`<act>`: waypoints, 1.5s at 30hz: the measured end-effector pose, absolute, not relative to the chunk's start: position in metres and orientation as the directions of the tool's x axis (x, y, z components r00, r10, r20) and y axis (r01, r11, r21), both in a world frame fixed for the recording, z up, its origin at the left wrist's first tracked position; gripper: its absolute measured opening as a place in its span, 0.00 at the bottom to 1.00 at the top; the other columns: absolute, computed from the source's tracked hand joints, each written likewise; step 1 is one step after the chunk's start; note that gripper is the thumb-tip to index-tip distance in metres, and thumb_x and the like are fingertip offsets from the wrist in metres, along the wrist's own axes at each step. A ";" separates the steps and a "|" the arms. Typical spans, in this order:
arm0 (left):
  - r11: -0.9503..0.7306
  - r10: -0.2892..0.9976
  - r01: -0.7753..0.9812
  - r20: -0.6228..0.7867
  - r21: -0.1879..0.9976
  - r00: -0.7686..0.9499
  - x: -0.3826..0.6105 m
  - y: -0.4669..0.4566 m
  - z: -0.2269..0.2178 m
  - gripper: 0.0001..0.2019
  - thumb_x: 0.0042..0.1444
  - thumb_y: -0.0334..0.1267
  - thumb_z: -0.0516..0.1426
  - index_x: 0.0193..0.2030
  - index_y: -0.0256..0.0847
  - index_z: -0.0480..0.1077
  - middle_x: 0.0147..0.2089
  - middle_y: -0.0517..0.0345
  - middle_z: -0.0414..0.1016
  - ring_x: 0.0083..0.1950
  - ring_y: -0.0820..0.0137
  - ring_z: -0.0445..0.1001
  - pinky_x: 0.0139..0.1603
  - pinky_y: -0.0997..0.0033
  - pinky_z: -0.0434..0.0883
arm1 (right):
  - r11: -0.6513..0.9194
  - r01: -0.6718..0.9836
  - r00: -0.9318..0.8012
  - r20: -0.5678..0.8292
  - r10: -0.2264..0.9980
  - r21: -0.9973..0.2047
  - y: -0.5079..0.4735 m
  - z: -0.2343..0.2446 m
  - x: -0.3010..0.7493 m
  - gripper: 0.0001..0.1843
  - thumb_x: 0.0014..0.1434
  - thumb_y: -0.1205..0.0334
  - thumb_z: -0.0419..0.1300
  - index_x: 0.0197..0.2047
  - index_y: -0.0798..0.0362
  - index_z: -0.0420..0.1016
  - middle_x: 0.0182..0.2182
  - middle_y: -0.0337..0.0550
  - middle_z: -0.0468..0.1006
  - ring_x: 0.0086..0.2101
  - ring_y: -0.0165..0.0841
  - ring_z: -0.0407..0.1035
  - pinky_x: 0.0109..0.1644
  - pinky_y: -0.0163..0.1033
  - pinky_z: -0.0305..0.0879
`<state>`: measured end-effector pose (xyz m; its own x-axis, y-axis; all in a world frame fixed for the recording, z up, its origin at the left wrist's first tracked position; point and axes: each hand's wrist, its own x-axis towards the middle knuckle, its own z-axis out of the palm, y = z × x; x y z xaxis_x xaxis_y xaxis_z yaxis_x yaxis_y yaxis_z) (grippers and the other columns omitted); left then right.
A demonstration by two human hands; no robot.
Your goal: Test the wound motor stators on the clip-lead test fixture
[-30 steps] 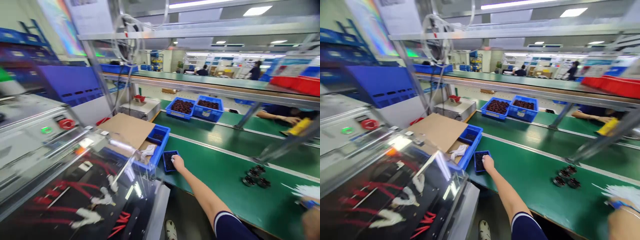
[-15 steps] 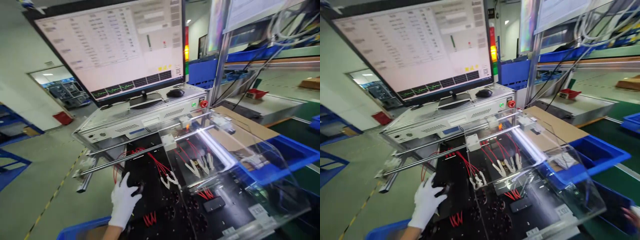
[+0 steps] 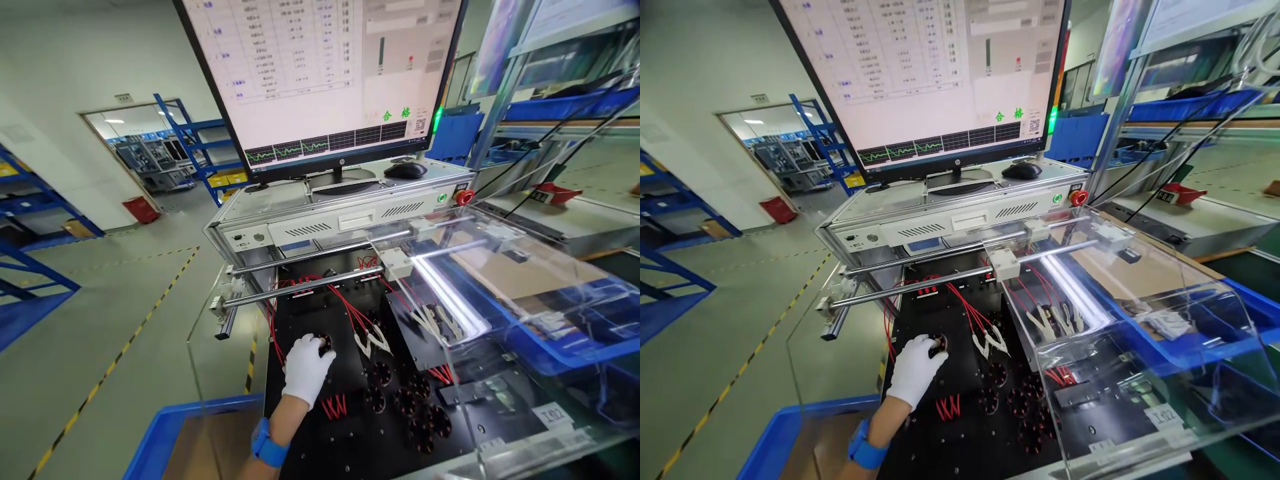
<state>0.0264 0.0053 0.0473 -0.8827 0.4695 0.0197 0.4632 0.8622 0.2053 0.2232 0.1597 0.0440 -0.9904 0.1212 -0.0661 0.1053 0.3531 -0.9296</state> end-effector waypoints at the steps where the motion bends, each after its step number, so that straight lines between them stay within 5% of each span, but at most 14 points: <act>1: 0.846 0.481 0.477 0.044 0.236 -0.875 0.025 0.002 0.049 0.17 0.50 0.45 0.56 0.47 0.43 0.69 0.50 0.52 0.67 0.49 0.62 0.65 0.47 0.65 0.63 | 0.321 0.101 -0.990 -0.063 0.127 -0.942 0.145 0.042 0.205 0.10 0.49 0.48 0.60 0.32 0.40 0.76 0.29 0.43 0.76 0.29 0.34 0.72 0.28 0.37 0.67; 5: 0.779 0.555 0.549 0.076 0.302 -0.829 0.016 0.001 0.043 0.23 0.49 0.40 0.57 0.54 0.40 0.63 0.53 0.51 0.64 0.55 0.62 0.60 0.55 0.65 0.59 | 0.062 0.069 -0.929 -0.042 0.367 -0.996 0.118 0.028 0.118 0.19 0.49 0.46 0.56 0.34 0.53 0.74 0.27 0.45 0.75 0.27 0.35 0.71 0.28 0.39 0.69; 9: 0.758 0.597 0.575 0.028 0.309 -0.802 0.016 0.015 0.032 0.22 0.52 0.33 0.52 0.55 0.39 0.60 0.53 0.50 0.62 0.55 0.63 0.59 0.54 0.66 0.61 | -0.151 -0.021 -0.770 -0.080 0.633 -0.988 0.132 0.005 0.048 0.20 0.39 0.51 0.63 0.32 0.57 0.72 0.28 0.46 0.74 0.27 0.36 0.71 0.26 0.38 0.69; 18: 0.740 0.649 0.631 -0.005 0.231 -0.760 0.011 0.015 0.032 0.20 0.52 0.37 0.52 0.53 0.43 0.61 0.46 0.52 0.61 0.48 0.62 0.60 0.43 0.67 0.66 | -0.425 -0.048 -0.730 -0.259 0.633 -0.904 0.137 -0.014 0.028 0.19 0.34 0.59 0.64 0.32 0.57 0.72 0.26 0.40 0.74 0.26 0.32 0.71 0.24 0.32 0.68; 30: 0.748 0.631 0.591 -0.047 0.303 -0.774 0.012 0.015 0.036 0.19 0.51 0.36 0.53 0.51 0.45 0.62 0.46 0.52 0.60 0.49 0.64 0.60 0.46 0.68 0.64 | -0.336 -0.040 -0.769 -0.186 0.612 -0.941 0.135 -0.014 0.022 0.19 0.35 0.56 0.64 0.32 0.57 0.72 0.25 0.40 0.74 0.24 0.32 0.71 0.24 0.35 0.68; 40: 0.749 0.582 0.544 0.016 0.380 -0.813 0.014 0.014 0.026 0.24 0.50 0.34 0.53 0.56 0.39 0.59 0.51 0.50 0.61 0.52 0.62 0.58 0.53 0.65 0.62 | 0.204 0.013 -0.832 0.102 0.545 -0.979 0.142 -0.021 0.020 0.14 0.45 0.57 0.60 0.33 0.57 0.75 0.27 0.45 0.76 0.25 0.32 0.69 0.28 0.37 0.68; 45: 0.669 0.621 0.593 0.102 0.448 -0.777 0.012 0.009 0.022 0.20 0.50 0.33 0.53 0.52 0.42 0.63 0.49 0.53 0.62 0.51 0.65 0.59 0.54 0.67 0.61 | 0.108 0.023 -0.864 0.035 0.502 -0.994 0.140 -0.020 0.020 0.15 0.44 0.56 0.60 0.32 0.58 0.75 0.22 0.42 0.74 0.21 0.31 0.67 0.24 0.35 0.66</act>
<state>0.0124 0.0090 0.0217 -0.7771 0.6210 0.1021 0.5934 0.6688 0.4479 0.0199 0.1402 -0.0202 -0.8644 0.5016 0.0347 0.0229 0.1081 -0.9939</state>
